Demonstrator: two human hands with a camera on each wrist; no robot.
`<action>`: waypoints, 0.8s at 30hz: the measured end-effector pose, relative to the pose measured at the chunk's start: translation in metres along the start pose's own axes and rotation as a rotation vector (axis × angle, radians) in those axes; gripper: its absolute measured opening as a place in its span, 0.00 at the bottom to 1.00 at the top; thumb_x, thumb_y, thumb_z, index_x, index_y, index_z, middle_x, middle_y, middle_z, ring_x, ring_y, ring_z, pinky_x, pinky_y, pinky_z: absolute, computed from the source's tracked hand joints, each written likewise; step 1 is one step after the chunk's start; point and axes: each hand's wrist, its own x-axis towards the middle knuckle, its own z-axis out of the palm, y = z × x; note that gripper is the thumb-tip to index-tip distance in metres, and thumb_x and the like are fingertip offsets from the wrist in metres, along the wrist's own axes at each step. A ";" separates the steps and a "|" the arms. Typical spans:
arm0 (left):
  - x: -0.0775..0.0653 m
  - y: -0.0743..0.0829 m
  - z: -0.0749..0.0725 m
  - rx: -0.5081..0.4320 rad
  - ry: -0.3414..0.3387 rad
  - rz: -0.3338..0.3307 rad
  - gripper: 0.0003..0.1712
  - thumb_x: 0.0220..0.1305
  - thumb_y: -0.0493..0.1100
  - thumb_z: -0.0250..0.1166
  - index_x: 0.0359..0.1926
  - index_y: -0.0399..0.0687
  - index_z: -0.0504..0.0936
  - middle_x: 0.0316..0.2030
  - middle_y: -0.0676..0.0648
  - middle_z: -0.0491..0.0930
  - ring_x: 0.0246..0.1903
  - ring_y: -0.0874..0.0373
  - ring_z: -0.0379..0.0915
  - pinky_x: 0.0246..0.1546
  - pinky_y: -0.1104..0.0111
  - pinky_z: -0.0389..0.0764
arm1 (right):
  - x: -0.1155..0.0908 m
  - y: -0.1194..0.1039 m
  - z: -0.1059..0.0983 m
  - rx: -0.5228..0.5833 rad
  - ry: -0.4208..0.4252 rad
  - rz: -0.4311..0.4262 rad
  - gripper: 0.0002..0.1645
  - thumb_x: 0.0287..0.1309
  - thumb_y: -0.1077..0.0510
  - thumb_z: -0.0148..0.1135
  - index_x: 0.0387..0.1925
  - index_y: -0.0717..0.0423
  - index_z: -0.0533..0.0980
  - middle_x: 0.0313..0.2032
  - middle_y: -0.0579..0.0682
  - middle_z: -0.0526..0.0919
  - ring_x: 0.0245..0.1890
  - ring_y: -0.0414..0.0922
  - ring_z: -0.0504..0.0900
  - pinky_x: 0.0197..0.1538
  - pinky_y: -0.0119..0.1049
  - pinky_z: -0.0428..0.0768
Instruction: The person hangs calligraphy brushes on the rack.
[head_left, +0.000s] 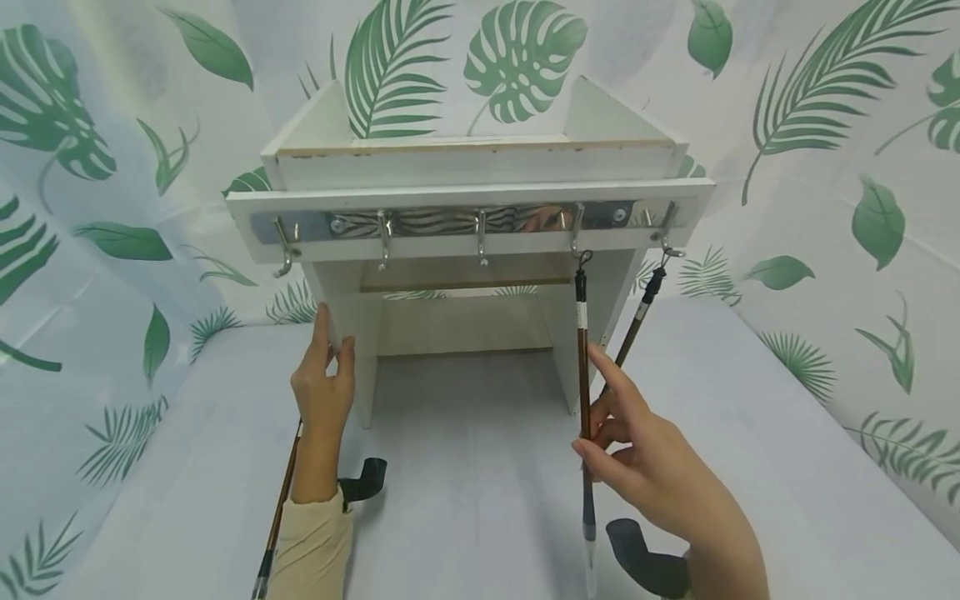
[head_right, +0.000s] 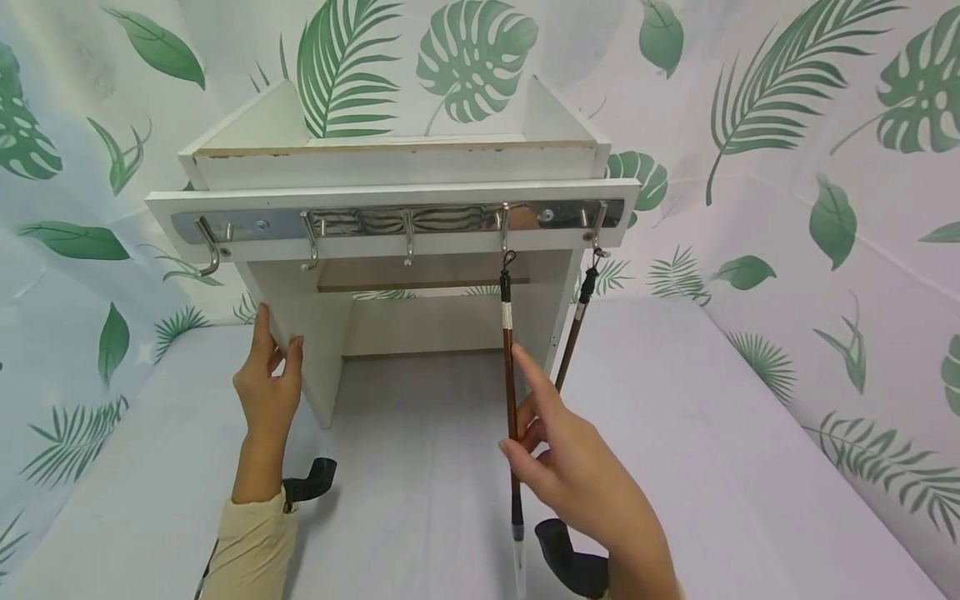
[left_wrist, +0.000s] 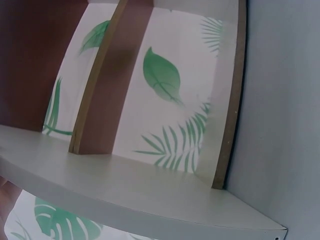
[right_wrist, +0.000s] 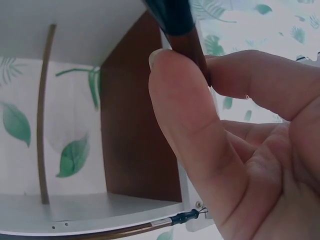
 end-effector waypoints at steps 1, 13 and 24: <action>0.000 0.000 0.000 -0.001 0.000 0.001 0.28 0.57 0.31 0.61 0.60 0.35 0.67 0.53 0.33 0.73 0.49 0.40 0.74 0.41 0.60 0.79 | 0.000 0.000 0.000 -0.004 0.002 0.001 0.55 0.44 0.77 0.61 0.70 0.56 0.43 0.30 0.44 0.68 0.25 0.33 0.79 0.24 0.25 0.79; -0.001 -0.001 -0.001 0.009 0.005 0.012 0.28 0.57 0.31 0.61 0.61 0.36 0.67 0.53 0.33 0.73 0.48 0.40 0.74 0.41 0.62 0.78 | 0.001 0.001 0.002 -0.015 0.007 0.023 0.56 0.44 0.77 0.61 0.70 0.55 0.43 0.29 0.43 0.68 0.25 0.31 0.77 0.24 0.25 0.78; 0.001 -0.002 0.001 0.005 0.013 0.031 0.29 0.57 0.31 0.61 0.61 0.37 0.67 0.53 0.34 0.73 0.48 0.40 0.75 0.41 0.61 0.79 | 0.003 0.002 0.005 -0.028 0.010 0.043 0.55 0.45 0.76 0.61 0.70 0.53 0.44 0.30 0.44 0.69 0.24 0.31 0.77 0.23 0.25 0.78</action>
